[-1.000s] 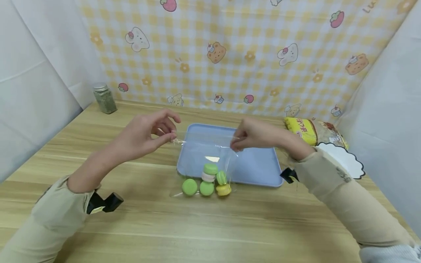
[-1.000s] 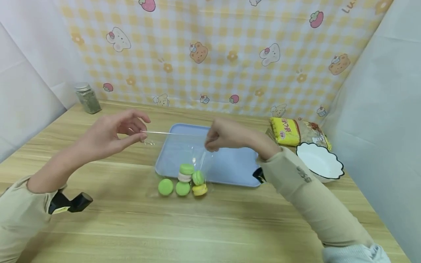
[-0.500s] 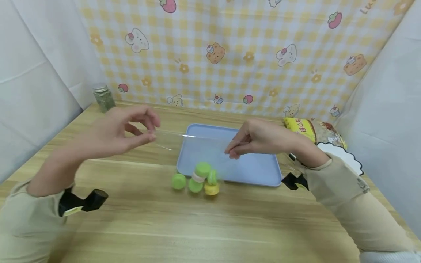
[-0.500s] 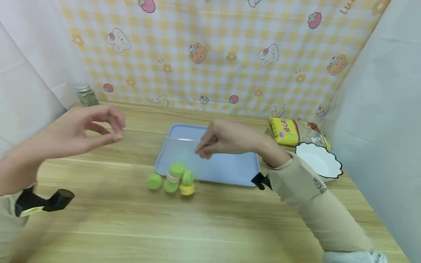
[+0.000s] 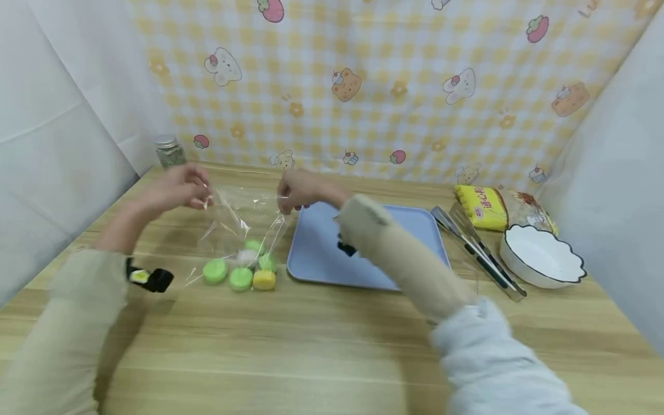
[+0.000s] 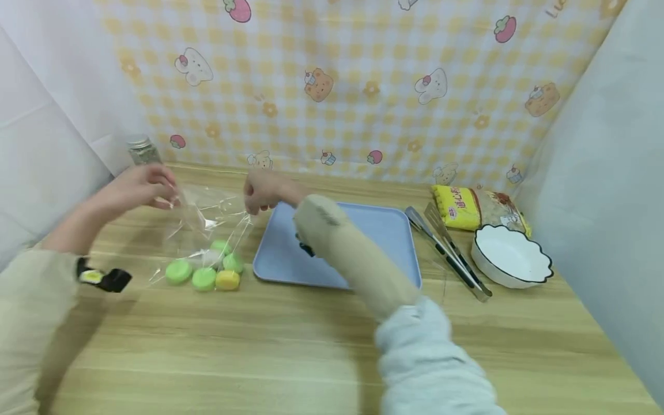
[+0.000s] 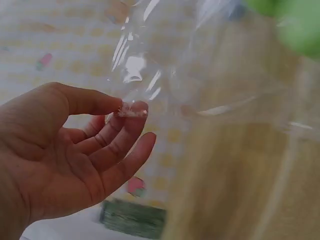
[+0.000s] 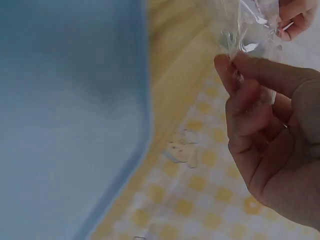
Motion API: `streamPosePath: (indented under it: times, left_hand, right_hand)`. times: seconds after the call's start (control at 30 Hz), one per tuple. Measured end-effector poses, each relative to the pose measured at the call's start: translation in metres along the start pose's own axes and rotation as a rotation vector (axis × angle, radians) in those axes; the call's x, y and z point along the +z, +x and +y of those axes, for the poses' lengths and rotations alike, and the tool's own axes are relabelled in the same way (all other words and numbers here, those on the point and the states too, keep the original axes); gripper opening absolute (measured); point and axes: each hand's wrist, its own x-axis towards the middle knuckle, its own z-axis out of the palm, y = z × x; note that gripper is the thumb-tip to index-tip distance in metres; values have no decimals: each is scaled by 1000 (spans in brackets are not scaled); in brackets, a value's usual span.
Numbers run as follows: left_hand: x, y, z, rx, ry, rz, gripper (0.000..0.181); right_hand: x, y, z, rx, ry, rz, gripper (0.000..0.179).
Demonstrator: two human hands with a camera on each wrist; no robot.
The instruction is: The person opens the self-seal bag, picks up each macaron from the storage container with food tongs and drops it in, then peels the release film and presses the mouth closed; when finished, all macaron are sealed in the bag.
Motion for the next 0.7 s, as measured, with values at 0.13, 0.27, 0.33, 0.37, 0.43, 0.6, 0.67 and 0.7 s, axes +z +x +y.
streamPosePath:
  times: [0.13, 0.27, 0.33, 0.37, 0.43, 0.6, 0.67, 0.7]
  left_hand:
    - [13, 31, -43, -174, 54, -35, 29]
    - [21, 47, -44, -184, 116, -17, 36]
    - [24, 52, -41, -185, 148, -1, 37]
    - [25, 54, -41, -189, 155, 6, 36]
    - [26, 55, -42, -198, 167, 18, 35]
    - [25, 58, -44, -196, 197, 47, 33]
    - [24, 58, -44, -185, 205, 51, 32]
    - [24, 57, -43, -178, 201, 47, 32]
  right_hand:
    - [27, 34, 24, 193, -38, 69, 20]
    - [24, 36, 32, 332, -44, 164, 27]
    - [22, 36, 36, 373, -43, 204, 37]
    - [22, 36, 37, 389, -48, 207, 40]
    - [23, 38, 39, 402, -39, 212, 39]
    - [27, 42, 40, 423, -43, 217, 31]
    - [27, 40, 39, 403, -89, 238, 23]
    - [25, 37, 38, 389, -107, 253, 17]
